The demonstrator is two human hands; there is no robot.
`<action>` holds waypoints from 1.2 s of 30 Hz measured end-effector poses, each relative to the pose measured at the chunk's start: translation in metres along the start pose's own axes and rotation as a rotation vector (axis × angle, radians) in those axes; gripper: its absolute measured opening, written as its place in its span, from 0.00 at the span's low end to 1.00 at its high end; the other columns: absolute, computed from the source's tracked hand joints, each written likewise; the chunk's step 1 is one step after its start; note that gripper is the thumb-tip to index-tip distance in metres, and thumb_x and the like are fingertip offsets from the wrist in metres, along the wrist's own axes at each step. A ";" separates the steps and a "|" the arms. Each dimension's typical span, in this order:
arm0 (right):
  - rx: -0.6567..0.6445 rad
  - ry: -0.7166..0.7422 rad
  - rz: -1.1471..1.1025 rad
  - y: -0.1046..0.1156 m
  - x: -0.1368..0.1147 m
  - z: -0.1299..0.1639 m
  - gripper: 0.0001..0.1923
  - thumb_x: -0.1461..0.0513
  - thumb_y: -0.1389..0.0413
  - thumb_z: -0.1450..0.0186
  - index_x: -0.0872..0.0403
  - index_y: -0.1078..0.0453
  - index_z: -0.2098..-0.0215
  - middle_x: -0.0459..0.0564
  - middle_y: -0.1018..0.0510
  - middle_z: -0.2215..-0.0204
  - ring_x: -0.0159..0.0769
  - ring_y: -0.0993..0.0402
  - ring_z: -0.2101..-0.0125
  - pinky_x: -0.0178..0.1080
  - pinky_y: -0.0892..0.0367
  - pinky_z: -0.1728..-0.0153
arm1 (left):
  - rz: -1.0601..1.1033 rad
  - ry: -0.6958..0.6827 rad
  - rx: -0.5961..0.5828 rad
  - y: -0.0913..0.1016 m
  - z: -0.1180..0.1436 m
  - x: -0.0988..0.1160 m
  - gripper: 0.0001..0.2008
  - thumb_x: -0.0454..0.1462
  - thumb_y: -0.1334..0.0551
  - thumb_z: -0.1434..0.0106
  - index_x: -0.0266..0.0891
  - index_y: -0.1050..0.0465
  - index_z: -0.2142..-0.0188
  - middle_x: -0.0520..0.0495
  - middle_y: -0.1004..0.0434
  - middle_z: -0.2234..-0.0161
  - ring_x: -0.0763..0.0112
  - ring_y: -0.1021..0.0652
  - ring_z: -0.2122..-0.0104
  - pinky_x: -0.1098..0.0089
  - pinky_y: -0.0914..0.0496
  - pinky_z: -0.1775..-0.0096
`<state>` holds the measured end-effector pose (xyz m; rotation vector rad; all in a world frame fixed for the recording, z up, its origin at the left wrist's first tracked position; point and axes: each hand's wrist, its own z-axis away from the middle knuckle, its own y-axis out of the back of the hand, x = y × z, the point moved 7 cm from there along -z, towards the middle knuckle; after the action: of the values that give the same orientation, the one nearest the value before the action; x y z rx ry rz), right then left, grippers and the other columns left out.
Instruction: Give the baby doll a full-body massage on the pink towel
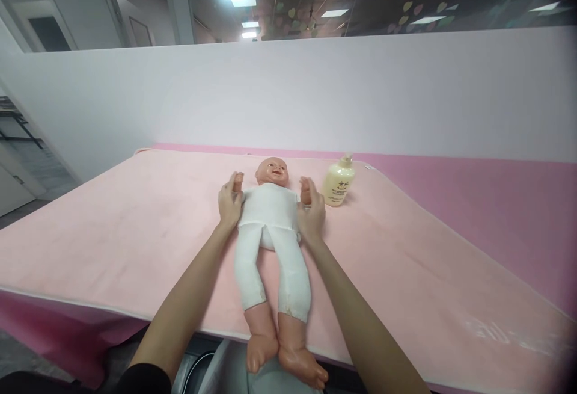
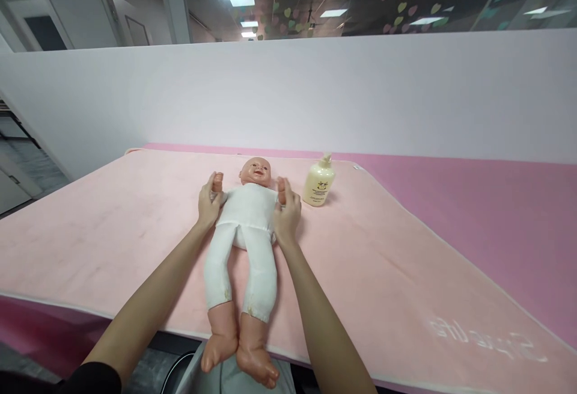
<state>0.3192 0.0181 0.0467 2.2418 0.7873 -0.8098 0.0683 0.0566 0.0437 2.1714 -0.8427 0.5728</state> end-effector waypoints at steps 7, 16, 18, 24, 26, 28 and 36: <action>-0.254 0.347 0.501 -0.029 -0.027 0.016 0.35 0.74 0.53 0.44 0.40 0.35 0.43 0.52 0.30 0.54 0.40 0.39 0.58 0.41 0.45 0.59 | -0.252 -0.190 -0.244 -0.023 0.007 0.033 0.32 0.25 0.49 0.42 0.60 0.34 0.44 0.50 0.32 0.46 0.60 0.36 0.48 0.57 0.39 0.49; -0.276 0.361 0.504 -0.033 -0.025 0.015 0.33 0.72 0.53 0.42 0.42 0.35 0.43 0.52 0.29 0.54 0.41 0.39 0.57 0.42 0.43 0.58 | -0.264 -0.210 -0.297 -0.026 0.006 0.037 0.32 0.25 0.51 0.41 0.60 0.35 0.44 0.50 0.33 0.46 0.59 0.36 0.48 0.56 0.40 0.49; -0.195 0.250 0.351 -0.025 -0.020 0.011 0.34 0.72 0.54 0.43 0.46 0.39 0.40 0.52 0.30 0.53 0.41 0.37 0.55 0.42 0.41 0.54 | -0.225 -0.172 -0.244 -0.022 0.006 0.033 0.32 0.26 0.50 0.41 0.58 0.37 0.42 0.48 0.32 0.47 0.59 0.35 0.48 0.57 0.39 0.49; 0.276 -0.258 -0.209 0.010 0.027 0.004 0.43 0.63 0.51 0.43 0.54 0.62 0.33 0.55 0.46 0.37 0.40 0.43 0.41 0.43 0.44 0.42 | 0.086 0.105 0.109 0.005 0.001 -0.011 0.35 0.33 0.45 0.40 0.41 0.55 0.34 0.40 0.37 0.42 0.59 0.34 0.44 0.59 0.39 0.44; 0.364 -0.433 -0.258 0.014 0.048 0.007 0.48 0.61 0.48 0.45 0.58 0.67 0.33 0.58 0.51 0.36 0.42 0.46 0.39 0.45 0.46 0.40 | 0.215 0.281 0.227 0.010 0.002 -0.036 0.39 0.35 0.43 0.40 0.41 0.62 0.33 0.40 0.41 0.38 0.61 0.34 0.43 0.62 0.38 0.43; 0.404 -0.548 -0.271 0.015 0.063 0.009 0.52 0.58 0.45 0.46 0.62 0.71 0.33 0.61 0.55 0.35 0.43 0.50 0.37 0.45 0.48 0.38 | 0.294 0.463 0.315 0.013 0.006 -0.057 0.41 0.37 0.42 0.39 0.42 0.67 0.33 0.40 0.43 0.38 0.63 0.32 0.44 0.63 0.37 0.44; 0.172 -0.028 -0.055 0.004 0.017 0.002 0.36 0.65 0.53 0.41 0.55 0.52 0.34 0.53 0.43 0.38 0.39 0.47 0.39 0.44 0.48 0.39 | -0.002 0.132 0.131 0.008 0.003 -0.012 0.36 0.30 0.46 0.40 0.45 0.54 0.34 0.40 0.36 0.45 0.59 0.33 0.46 0.60 0.36 0.46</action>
<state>0.3321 0.0195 0.0349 2.3624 0.7959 -0.9657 0.0547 0.0542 0.0383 2.2236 -0.7501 0.7801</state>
